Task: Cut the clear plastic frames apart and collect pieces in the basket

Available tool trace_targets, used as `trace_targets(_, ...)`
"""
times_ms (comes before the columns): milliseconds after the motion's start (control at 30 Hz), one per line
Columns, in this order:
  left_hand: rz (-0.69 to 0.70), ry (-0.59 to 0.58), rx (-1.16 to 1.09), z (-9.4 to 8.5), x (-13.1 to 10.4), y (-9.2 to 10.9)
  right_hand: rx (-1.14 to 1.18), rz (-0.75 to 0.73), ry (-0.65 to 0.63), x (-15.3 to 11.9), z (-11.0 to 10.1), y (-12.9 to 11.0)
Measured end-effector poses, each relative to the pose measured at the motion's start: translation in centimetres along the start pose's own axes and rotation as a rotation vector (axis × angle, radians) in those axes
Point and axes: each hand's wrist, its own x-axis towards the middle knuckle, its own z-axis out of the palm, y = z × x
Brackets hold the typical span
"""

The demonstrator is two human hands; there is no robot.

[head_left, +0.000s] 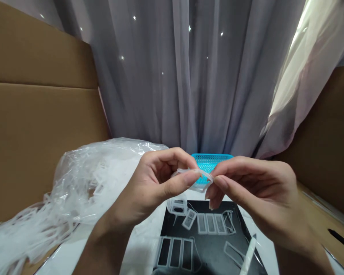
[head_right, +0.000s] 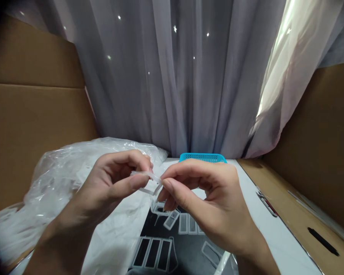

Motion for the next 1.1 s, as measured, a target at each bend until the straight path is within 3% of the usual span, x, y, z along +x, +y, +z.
trace_targets(133, 0.037, 0.078, 0.06, 0.5, 0.0, -0.2, -0.032, -0.037, 0.076, 0.2, 0.4, 0.6)
trace_targets(300, 0.382, 0.609, 0.421, 3.3, -0.2, -0.3, -0.133, -0.129, 0.312, 0.4, 1.0, 1.3)
trace_targets(333, 0.418, 0.644, 0.497, 3.9, -0.2, -0.2, -0.158, -0.144, 0.349, 0.4, 1.2, 1.4)
trace_targets(500, 0.344, 0.43, 0.565, 5.8, -0.6, -0.2, -0.295, -0.185, 0.438, -0.1, 2.1, 1.4)
trace_targets(800, 0.256, 0.403, 0.406, 6.3, -0.7, -0.2, -0.446, -0.254, 0.431, -0.7, 2.4, 1.6)
trace_targets(1100, 0.334, 0.319, 0.668, 6.4, -0.8, -0.4, -0.682, -0.402, 0.357, -0.5, 2.3, 0.8)
